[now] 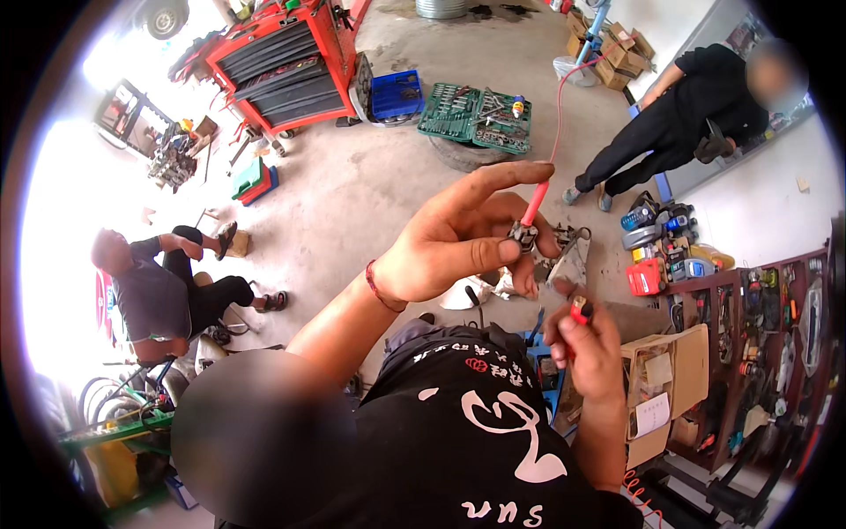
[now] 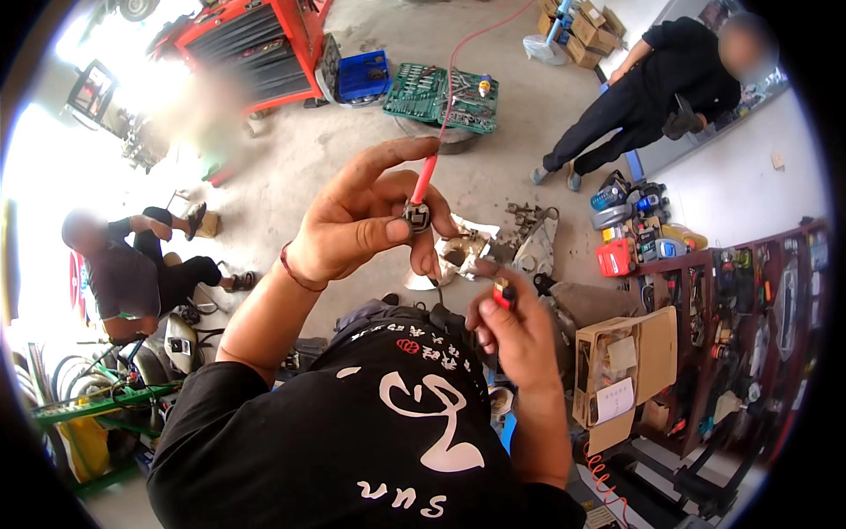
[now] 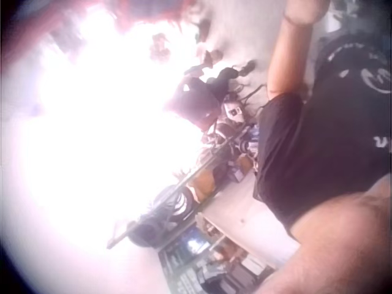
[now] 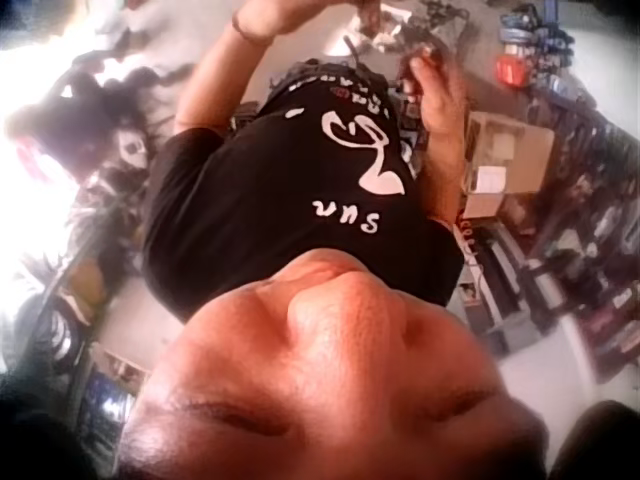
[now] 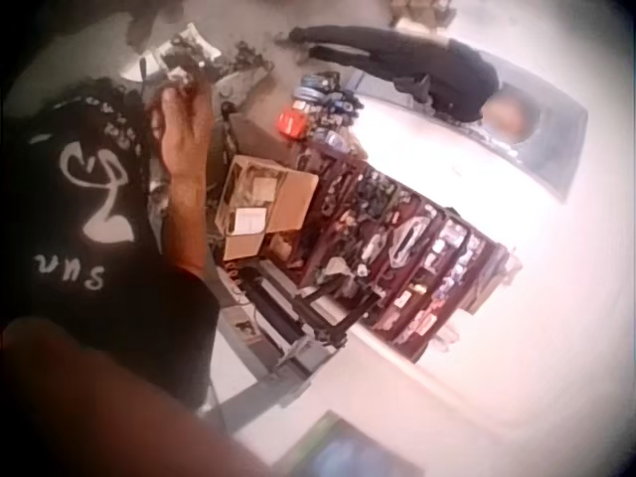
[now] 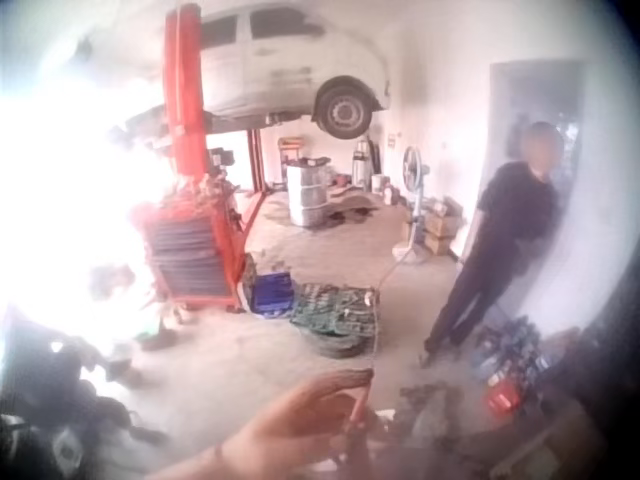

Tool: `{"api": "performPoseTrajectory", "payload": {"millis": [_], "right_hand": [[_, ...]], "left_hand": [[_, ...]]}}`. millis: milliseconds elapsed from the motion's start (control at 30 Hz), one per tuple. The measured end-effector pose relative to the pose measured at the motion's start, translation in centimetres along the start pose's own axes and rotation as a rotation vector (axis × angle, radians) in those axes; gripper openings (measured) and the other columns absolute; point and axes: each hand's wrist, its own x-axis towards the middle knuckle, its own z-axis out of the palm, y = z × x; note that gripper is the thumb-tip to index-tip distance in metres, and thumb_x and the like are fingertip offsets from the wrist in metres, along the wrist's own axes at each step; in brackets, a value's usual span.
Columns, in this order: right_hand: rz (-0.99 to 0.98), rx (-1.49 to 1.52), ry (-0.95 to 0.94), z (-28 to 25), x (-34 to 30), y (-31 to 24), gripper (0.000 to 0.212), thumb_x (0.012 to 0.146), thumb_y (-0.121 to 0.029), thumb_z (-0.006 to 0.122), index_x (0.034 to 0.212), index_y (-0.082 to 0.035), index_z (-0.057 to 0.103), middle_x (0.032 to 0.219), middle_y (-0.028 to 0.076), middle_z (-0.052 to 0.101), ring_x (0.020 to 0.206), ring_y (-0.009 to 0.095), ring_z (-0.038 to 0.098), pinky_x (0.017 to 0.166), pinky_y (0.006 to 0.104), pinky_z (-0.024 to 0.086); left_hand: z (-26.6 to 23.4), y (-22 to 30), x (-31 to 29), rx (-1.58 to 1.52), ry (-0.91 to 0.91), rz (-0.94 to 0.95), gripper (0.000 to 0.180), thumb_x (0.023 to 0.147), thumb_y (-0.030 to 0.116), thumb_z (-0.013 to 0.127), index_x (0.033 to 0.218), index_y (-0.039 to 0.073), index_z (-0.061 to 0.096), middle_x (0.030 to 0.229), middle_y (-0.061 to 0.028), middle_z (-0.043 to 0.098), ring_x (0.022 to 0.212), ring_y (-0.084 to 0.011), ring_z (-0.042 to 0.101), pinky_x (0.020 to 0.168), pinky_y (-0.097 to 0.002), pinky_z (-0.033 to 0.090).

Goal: The person strips the insulation from a red wire using a red-handled tool and then connects the wire to a black cable. The person wipes the connection area with a red cloth and continues to manipulate the wires, likely preparing them for installation or testing.

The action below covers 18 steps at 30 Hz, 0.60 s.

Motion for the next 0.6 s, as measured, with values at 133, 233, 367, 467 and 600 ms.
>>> {"api": "performPoseTrajectory", "payload": {"millis": [133, 233, 367, 467, 600], "right_hand": [[-0.202, 0.010, -0.040, 0.3, 1.9, -3.9, 0.032, 0.098, -0.022, 0.054, 0.122, -0.002, 0.050, 0.085, 0.003, 0.058, 0.064, 0.005, 0.047, 0.054, 0.0179, 0.035], [-0.398, -0.085, -0.027, 1.8, 2.9, -4.9, 0.028, 0.095, -0.014, 0.062, 0.118, -0.002, 0.052, 0.089, 0.003, 0.058, 0.070, 0.005, 0.051, 0.061, 0.0185, 0.041], [-0.532, -0.288, 0.013, 2.2, 3.8, -5.8, 0.029, 0.090, -0.007, 0.071, 0.112, 0.000, 0.054, 0.093, 0.002, 0.058, 0.078, 0.006, 0.055, 0.068, 0.0200, 0.045], [-0.607, -0.502, 0.056, 2.2, 4.6, -6.8, 0.032, 0.088, -0.019, 0.076, 0.105, -0.001, 0.056, 0.083, 0.002, 0.061, 0.072, 0.005, 0.056, 0.062, 0.0205, 0.046], [-0.591, -0.788, 0.194, 3.0, 4.6, -7.9, 0.035, 0.080, -0.023, 0.081, 0.096, -0.004, 0.056, 0.068, 0.004, 0.063, 0.057, 0.011, 0.061, 0.054, 0.0252, 0.049]], "left_hand": [[0.6, -0.3, 0.4, -0.025, 0.012, 0.013, 0.065, 0.092, 0.001, 0.063, 0.146, 0.008, 0.026, 0.108, -0.0259, 0.061, 0.078, -0.0272, 0.068, 0.073, -0.0390, 0.057], [0.9, 0.1, 0.3, -0.015, 0.025, -0.016, 0.063, 0.091, 0.000, 0.063, 0.144, 0.006, 0.029, 0.108, -0.0253, 0.062, 0.079, -0.0261, 0.068, 0.072, -0.0374, 0.057], [0.8, 0.6, -0.4, 0.054, 0.047, -0.033, 0.058, 0.091, -0.003, 0.063, 0.141, 0.004, 0.035, 0.109, -0.0251, 0.062, 0.081, -0.0253, 0.068, 0.073, -0.0362, 0.058], [0.5, 0.9, -0.6, 0.096, 0.078, -0.030, 0.052, 0.091, -0.008, 0.060, 0.137, 0.001, 0.040, 0.110, -0.0250, 0.063, 0.082, -0.0238, 0.068, 0.075, -0.0342, 0.058], [0.7, 1.5, -0.5, 0.196, 0.116, -0.019, 0.048, 0.090, -0.013, 0.056, 0.135, 0.000, 0.044, 0.119, -0.0225, 0.060, 0.085, -0.0200, 0.067, 0.077, -0.0318, 0.057]]}}
